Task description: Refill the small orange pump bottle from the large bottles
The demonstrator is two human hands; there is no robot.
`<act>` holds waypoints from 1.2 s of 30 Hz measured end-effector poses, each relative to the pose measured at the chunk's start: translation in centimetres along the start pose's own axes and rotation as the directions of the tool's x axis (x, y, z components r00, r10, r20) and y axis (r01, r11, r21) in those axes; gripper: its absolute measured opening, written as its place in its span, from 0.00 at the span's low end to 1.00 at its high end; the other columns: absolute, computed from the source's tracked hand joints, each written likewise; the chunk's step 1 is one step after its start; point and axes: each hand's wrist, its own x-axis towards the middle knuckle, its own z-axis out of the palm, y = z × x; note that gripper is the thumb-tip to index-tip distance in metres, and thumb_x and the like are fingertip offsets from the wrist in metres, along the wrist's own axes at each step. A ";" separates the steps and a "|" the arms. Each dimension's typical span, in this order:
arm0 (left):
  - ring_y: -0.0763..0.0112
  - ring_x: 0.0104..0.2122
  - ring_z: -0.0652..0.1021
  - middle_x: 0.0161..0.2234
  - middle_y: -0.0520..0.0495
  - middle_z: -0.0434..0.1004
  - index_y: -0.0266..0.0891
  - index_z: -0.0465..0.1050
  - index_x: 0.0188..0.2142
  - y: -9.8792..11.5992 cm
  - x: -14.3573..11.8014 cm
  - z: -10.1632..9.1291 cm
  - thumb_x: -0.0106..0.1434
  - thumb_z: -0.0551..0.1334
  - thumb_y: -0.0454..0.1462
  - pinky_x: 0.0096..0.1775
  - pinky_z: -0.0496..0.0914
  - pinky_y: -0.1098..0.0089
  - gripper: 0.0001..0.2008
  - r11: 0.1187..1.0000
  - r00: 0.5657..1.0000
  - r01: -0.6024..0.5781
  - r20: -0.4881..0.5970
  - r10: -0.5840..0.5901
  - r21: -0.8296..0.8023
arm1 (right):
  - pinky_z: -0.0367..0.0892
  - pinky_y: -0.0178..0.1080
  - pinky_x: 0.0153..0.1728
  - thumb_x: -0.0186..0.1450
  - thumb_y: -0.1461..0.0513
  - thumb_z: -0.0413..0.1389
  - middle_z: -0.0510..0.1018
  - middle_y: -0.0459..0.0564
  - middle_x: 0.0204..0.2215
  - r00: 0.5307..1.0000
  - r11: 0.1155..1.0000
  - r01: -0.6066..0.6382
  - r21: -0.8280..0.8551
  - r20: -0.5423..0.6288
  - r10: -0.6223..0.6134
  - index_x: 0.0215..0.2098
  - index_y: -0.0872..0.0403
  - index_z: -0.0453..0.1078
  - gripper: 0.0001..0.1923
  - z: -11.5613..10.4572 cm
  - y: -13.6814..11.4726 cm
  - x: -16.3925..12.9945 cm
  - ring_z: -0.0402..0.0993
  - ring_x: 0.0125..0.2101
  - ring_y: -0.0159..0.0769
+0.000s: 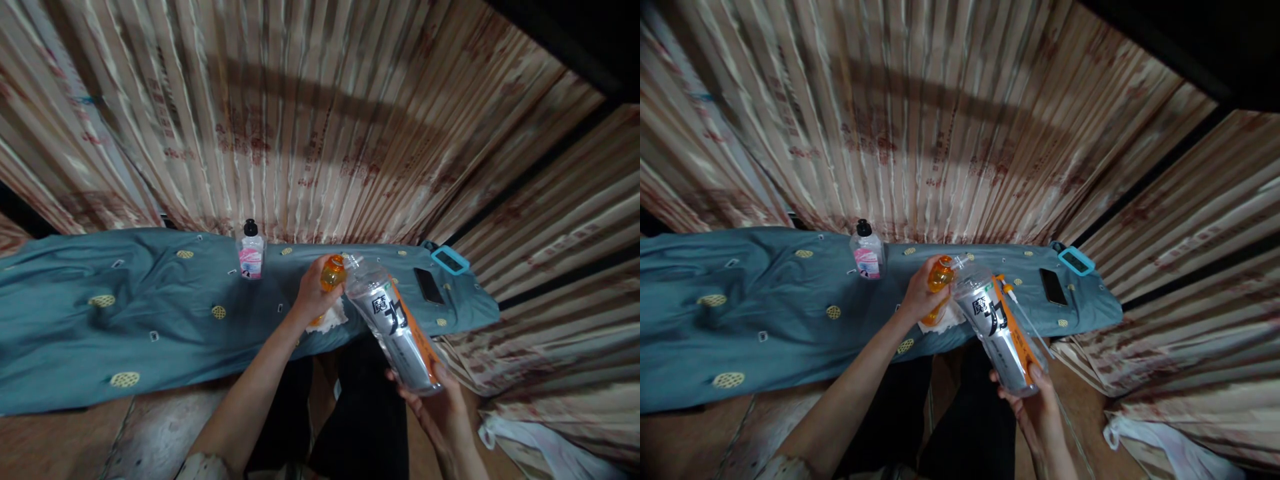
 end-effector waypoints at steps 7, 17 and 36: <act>0.59 0.49 0.78 0.50 0.45 0.77 0.42 0.64 0.53 0.0 0.1 -0.1 0.51 0.66 0.31 0.53 0.72 0.56 0.28 1.000 1.000 0.002 0.001 -0.002 0.015 | 0.74 0.37 0.25 0.55 0.49 0.66 0.84 0.53 0.39 0.999 0.999 0.024 -0.024 -0.035 -0.025 0.46 0.46 0.77 0.22 0.3 0.1 -0.8 0.83 0.34 0.47; 0.59 0.48 0.78 0.48 0.46 0.78 0.44 0.66 0.52 0.5 0.1 0.0 0.52 0.66 0.31 0.52 0.72 0.57 0.27 1.000 1.000 0.014 -0.001 -0.014 -0.010 | 0.75 0.39 0.25 0.50 0.48 0.69 0.83 0.49 0.39 0.994 0.995 0.060 -0.077 -0.088 -0.066 0.52 0.44 0.73 0.32 0.6 -0.1 -1.6 0.81 0.31 0.42; 0.59 0.49 0.78 0.49 0.45 0.77 0.44 0.66 0.52 0.3 0.0 0.0 0.54 0.67 0.33 0.53 0.72 0.58 0.26 0.999 0.999 0.038 0.007 -0.038 -0.035 | 0.77 0.45 0.35 0.50 0.54 0.70 0.82 0.54 0.44 0.989 0.981 0.114 -0.159 -0.079 -0.128 0.58 0.47 0.67 0.38 -1.1 0.8 -3.7 0.80 0.43 0.49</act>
